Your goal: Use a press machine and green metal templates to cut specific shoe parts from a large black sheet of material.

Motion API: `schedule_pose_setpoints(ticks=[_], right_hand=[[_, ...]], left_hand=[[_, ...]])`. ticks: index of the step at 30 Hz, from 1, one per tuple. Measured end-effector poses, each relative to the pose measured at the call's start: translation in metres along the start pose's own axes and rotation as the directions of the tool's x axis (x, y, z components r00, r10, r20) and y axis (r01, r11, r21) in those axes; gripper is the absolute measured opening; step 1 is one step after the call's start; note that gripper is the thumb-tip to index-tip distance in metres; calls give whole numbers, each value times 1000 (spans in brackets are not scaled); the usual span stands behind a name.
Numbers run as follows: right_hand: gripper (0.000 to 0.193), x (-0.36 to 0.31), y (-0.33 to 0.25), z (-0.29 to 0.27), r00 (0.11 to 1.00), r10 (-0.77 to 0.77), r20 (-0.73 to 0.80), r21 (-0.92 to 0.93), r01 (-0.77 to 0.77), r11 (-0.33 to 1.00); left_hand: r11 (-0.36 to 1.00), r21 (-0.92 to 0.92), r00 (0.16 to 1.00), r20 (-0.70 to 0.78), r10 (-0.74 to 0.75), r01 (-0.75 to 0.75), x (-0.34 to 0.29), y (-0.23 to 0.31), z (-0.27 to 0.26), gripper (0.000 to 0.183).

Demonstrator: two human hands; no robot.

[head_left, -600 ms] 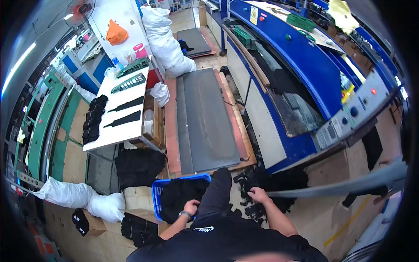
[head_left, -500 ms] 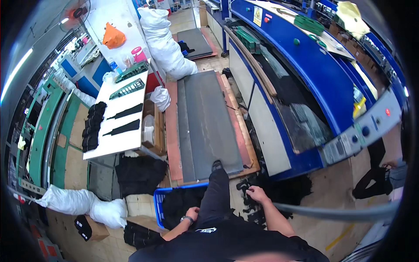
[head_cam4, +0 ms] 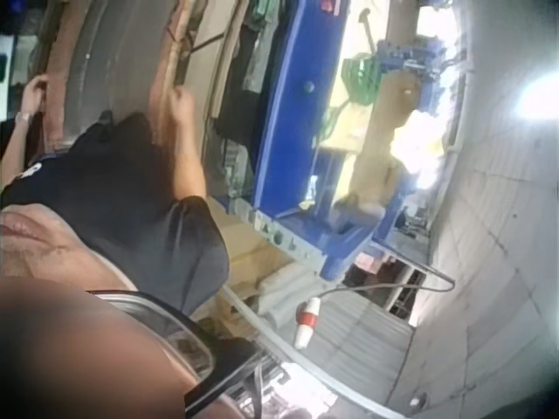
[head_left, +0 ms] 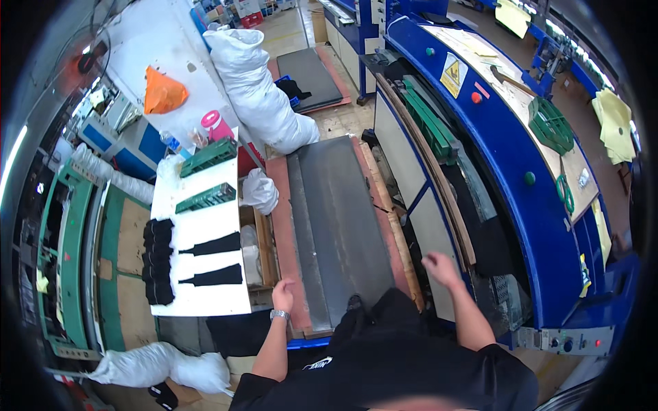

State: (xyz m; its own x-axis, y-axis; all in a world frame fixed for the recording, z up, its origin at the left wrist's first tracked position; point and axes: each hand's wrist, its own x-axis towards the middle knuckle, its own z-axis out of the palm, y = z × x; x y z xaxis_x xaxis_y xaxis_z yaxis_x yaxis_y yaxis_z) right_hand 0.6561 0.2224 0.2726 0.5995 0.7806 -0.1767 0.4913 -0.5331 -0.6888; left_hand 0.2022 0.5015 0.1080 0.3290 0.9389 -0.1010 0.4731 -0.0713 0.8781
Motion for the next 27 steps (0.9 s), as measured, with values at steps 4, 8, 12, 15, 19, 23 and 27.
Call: schedule_pose_setpoints(ticks=[4,8,12,15,19,23,27], right_hand=[[21,76,-44,-50,917,-134,-376,-92,107,990],[25,136,-45,-78,896,-45,-442,-159,-29,987],[26,181,-39,-91,810,60,-583,-115,-155,981],[29,184,-48,-74,751,247,-613,-99,-383,918],[31,195,-48,-57,675,453,-582,-80,-602,795],[39,214,-60,-45,575,487,-658,-63,-686,725],[45,229,-79,-40,427,570,-702,43,-774,632]], left_hand=[[984,106,989,21,145,-146,96,70,-7,34],[955,-101,952,161,-262,280,162,83,39,25],[885,-48,784,488,-384,463,213,118,104,25],[891,-51,694,648,-314,451,257,173,142,25],[957,104,513,826,-234,270,358,234,186,26],[988,36,474,874,-103,148,467,279,230,26],[999,32,343,939,-24,-17,580,316,296,24]])
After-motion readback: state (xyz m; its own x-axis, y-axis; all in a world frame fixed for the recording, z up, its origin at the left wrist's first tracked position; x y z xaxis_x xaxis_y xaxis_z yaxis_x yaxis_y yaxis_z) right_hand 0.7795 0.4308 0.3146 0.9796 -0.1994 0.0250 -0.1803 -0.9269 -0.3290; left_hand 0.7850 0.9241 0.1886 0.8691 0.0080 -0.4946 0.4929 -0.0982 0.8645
